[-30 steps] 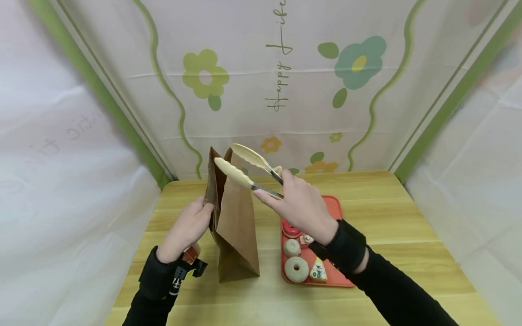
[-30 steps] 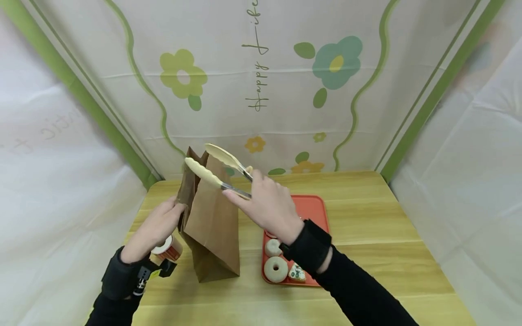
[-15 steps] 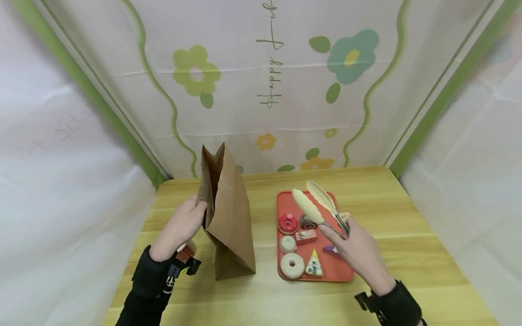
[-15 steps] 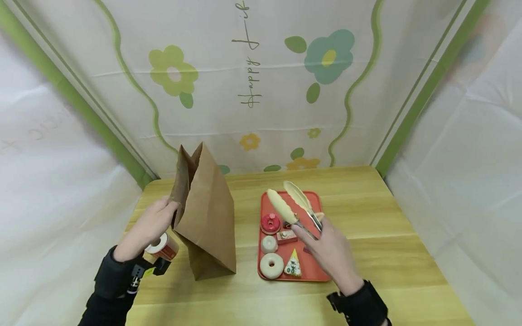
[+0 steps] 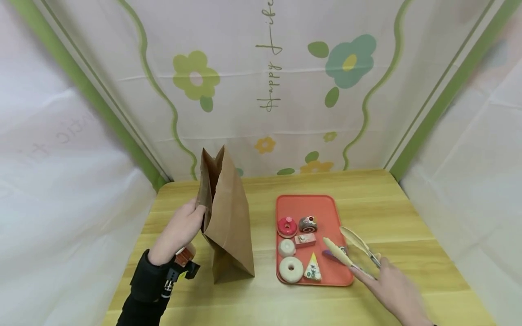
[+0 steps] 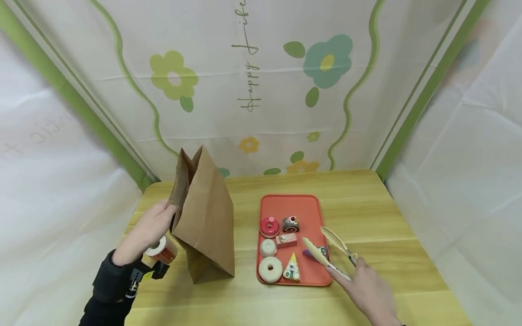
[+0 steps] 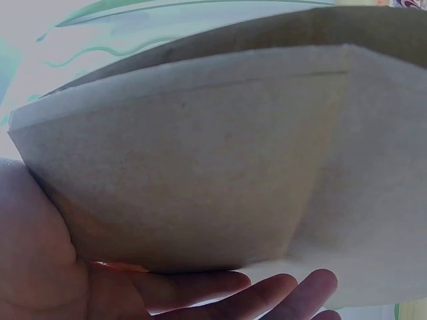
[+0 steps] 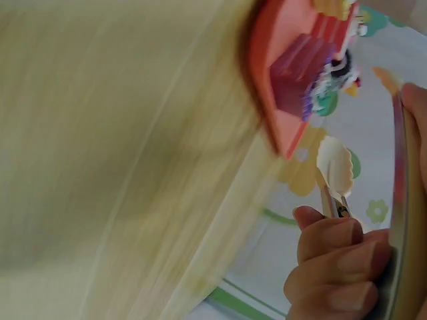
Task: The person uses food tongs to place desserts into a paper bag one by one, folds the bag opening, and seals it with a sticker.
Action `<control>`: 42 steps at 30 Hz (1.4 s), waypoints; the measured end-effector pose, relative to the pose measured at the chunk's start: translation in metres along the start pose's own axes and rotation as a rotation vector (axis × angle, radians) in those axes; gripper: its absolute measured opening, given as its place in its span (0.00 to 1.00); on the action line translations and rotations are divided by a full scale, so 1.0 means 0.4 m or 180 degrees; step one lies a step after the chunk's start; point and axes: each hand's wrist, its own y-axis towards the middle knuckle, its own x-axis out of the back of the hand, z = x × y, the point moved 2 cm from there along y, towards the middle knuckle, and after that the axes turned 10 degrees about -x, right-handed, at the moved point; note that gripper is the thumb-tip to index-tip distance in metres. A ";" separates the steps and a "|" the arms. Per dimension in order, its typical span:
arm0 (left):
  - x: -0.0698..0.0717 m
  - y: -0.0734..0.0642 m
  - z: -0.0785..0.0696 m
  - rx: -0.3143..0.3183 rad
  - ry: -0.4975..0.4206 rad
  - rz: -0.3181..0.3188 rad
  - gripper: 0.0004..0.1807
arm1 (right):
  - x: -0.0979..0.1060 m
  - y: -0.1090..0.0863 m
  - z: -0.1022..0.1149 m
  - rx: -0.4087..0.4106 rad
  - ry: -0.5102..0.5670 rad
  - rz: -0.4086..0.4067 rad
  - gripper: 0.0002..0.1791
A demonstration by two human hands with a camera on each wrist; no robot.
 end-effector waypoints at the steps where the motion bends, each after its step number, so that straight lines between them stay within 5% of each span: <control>1: 0.000 0.000 0.001 0.0006 0.0005 0.0005 0.26 | -0.003 0.001 -0.010 0.0018 -0.0076 -0.0023 0.61; 18: -0.004 0.000 0.002 0.0010 0.0079 -0.0041 0.25 | -0.036 -0.006 -0.008 -0.0009 -0.0227 0.0077 0.55; 32: -0.002 -0.002 0.005 0.0084 0.0084 -0.0041 0.23 | -0.071 -0.008 0.024 0.0214 -0.0260 -0.0188 0.50; 42: 0.002 -0.002 0.008 0.0028 0.0119 -0.0028 0.22 | -0.081 0.007 0.048 0.0125 -0.0212 -0.0514 0.49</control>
